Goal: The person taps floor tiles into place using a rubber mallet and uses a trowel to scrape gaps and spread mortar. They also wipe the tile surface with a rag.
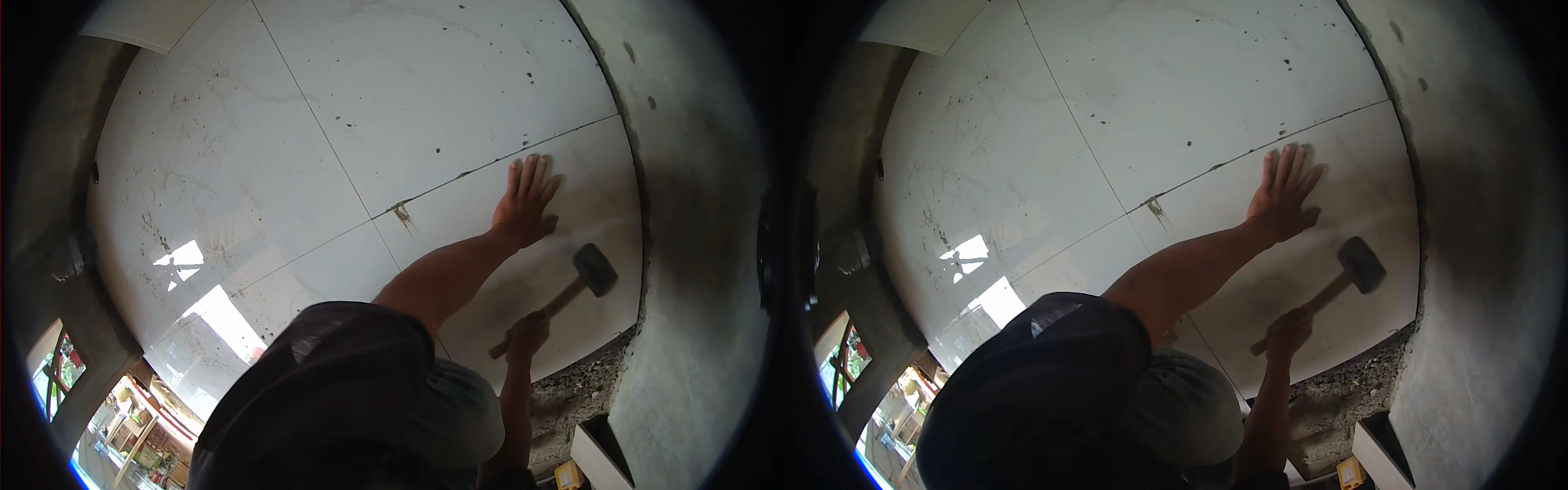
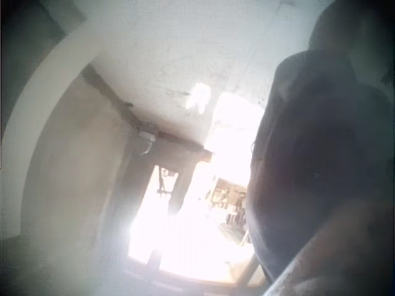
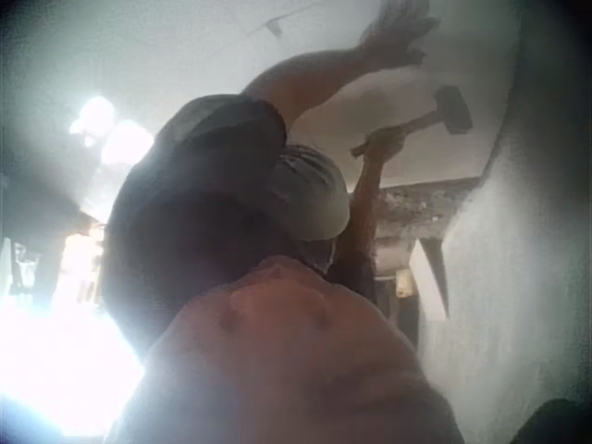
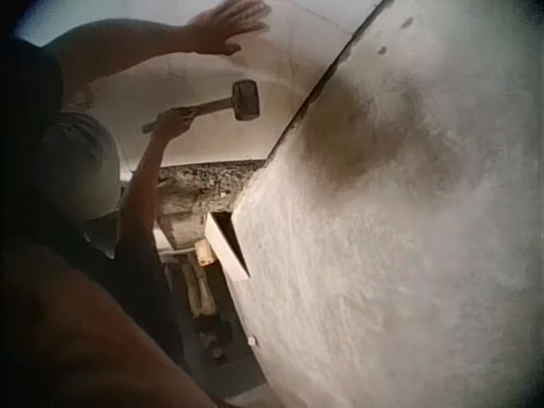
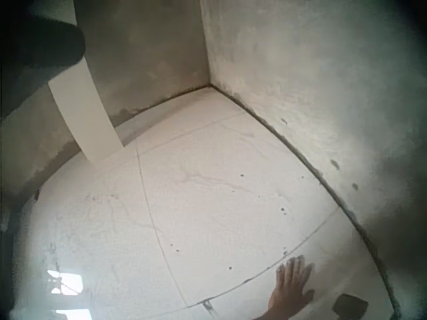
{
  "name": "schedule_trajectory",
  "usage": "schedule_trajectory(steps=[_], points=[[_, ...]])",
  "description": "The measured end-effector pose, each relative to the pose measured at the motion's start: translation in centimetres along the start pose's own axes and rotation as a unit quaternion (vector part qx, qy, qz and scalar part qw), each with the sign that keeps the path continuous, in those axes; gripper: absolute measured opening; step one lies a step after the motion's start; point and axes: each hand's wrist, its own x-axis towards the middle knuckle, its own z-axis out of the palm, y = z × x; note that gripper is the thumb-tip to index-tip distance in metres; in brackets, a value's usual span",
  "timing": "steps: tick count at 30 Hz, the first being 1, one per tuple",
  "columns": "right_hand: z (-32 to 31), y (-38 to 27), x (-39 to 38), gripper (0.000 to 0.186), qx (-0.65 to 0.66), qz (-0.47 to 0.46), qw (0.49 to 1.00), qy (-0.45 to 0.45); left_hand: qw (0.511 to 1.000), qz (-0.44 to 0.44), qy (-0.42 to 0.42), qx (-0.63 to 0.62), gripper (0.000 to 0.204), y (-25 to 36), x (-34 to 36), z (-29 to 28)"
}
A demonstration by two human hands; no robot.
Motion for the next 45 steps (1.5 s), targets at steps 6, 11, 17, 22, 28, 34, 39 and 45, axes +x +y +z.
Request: schedule_trajectory(steps=[6, 11, 17, 22, 28, 34, 39, 45], points=[[0.4, -1.8, -3.0, 0.034, 0.082, 0.167, 0.975, -0.118, 0.997, -0.012, -0.075, 0.016, 0.08, -1.8, -6.8, -2.0], [-2.6, -6.2, -2.3, 0.038, 0.065, 0.104, 0.98, -0.159, 0.994, 0.003, -0.111, 0.016, 0.081, -3.5, -10.8, -2.6], [0.1, -4.7, -3.0, 0.05, 0.301, 0.02, 0.949, 0.089, 0.984, 0.02, -0.17, 0.044, 0.081, -4.6, -12.4, -4.7], [-1.1, -4.7, -3.8, 0.06, 0.188, 0.132, 0.968, -0.106, 0.981, -0.003, -0.187, 0.055, 0.081, -4.5, -12.5, -4.9], [0.9, -4.7, -4.4, 0.064, 0.145, 0.145, 0.974, -0.095, 0.978, -0.016, -0.199, 0.054, 0.081, -4.4, -12.4, -5.2], [1.4, -2.2, -4.6, 0.06, 0.199, 0.115, 0.971, -0.068, 0.985, -0.024, -0.165, 0.031, 0.078, -4.5, -12.4, -4.9], [1.5, 1.1, -4.9, 0.062, 0.177, 0.224, 0.955, -0.074, 0.991, -0.028, -0.133, 0.014, 0.078, -4.4, -12.0, -4.8], [2.2, -1.8, -5.1, 0.067, 0.273, 0.166, 0.948, 0.011, 0.992, -0.021, -0.125, 0.018, 0.079, -4.8, -11.8, -4.5]])
